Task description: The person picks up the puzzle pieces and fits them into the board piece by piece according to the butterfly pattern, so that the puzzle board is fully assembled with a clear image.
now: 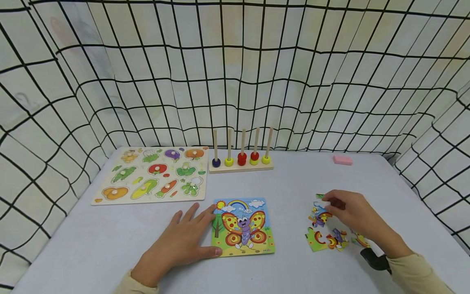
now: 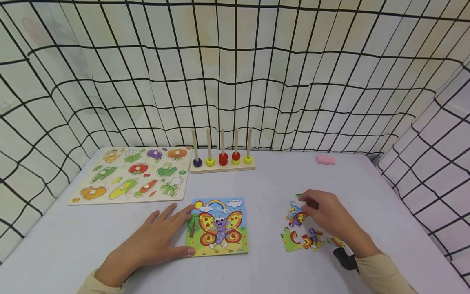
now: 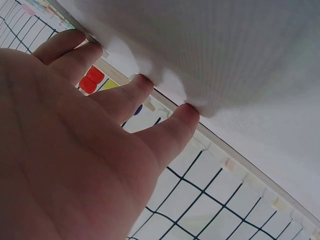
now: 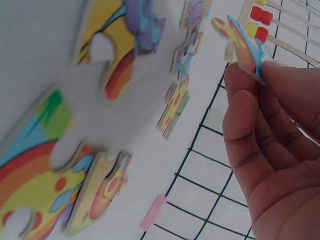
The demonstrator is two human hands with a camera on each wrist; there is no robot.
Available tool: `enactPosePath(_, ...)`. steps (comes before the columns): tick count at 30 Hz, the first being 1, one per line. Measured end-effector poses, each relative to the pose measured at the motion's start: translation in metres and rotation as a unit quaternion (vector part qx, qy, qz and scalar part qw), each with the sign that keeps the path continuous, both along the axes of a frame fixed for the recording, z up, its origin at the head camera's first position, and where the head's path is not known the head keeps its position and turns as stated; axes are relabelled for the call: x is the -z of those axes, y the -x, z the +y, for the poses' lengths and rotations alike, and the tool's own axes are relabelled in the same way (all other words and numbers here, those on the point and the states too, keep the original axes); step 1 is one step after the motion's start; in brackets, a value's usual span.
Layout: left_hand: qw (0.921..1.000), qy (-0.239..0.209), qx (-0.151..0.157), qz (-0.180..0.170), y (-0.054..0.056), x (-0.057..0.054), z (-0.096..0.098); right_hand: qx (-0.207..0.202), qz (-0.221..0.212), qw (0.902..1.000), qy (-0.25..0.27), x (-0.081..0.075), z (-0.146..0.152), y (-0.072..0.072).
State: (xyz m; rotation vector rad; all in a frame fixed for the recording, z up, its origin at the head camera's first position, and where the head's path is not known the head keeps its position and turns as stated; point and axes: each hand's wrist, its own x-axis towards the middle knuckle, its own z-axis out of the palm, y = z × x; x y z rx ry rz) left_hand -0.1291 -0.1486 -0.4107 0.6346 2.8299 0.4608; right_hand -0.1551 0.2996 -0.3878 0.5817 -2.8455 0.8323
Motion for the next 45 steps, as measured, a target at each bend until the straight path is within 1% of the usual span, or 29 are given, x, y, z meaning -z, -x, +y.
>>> enactPosePath(4,1.0000,-0.004,0.003,0.001,0.000,0.000,0.000,-0.002,-0.016,0.9997,0.019,-0.002,-0.010,0.004)
enactPosePath(8,1.0000,-0.006,0.002,-0.001,0.000,0.000,0.000,-0.006,-0.024,0.9991,0.033,-0.003,-0.021,0.009)
enactPosePath(13,1.0000,-0.006,0.001,0.000,0.000,0.001,0.000,-0.023,-0.028,0.9981,0.049,-0.003,-0.038,0.014)
enactPosePath(19,0.9999,-0.009,-0.002,-0.005,0.001,0.001,0.000,-0.039,-0.051,0.9956,0.068,-0.002,-0.055,0.019)
enactPosePath(27,1.0000,-0.004,-0.003,-0.004,0.000,-0.001,0.001,-0.051,-0.077,0.9912,0.095,0.003,-0.078,0.026)
enactPosePath(32,1.0000,-0.005,-0.004,-0.007,0.000,-0.001,0.000,-0.066,-0.073,0.9891,0.109,0.007,-0.091,0.030)
enactPosePath(39,1.0000,-0.005,-0.001,-0.008,0.000,0.000,0.001,-0.059,-0.089,0.9860,0.129,0.010,-0.106,0.033)
enactPosePath(45,1.0000,-0.006,-0.002,-0.007,0.001,0.000,0.001,-0.062,-0.091,0.9856,0.129,0.014,-0.117,0.039)
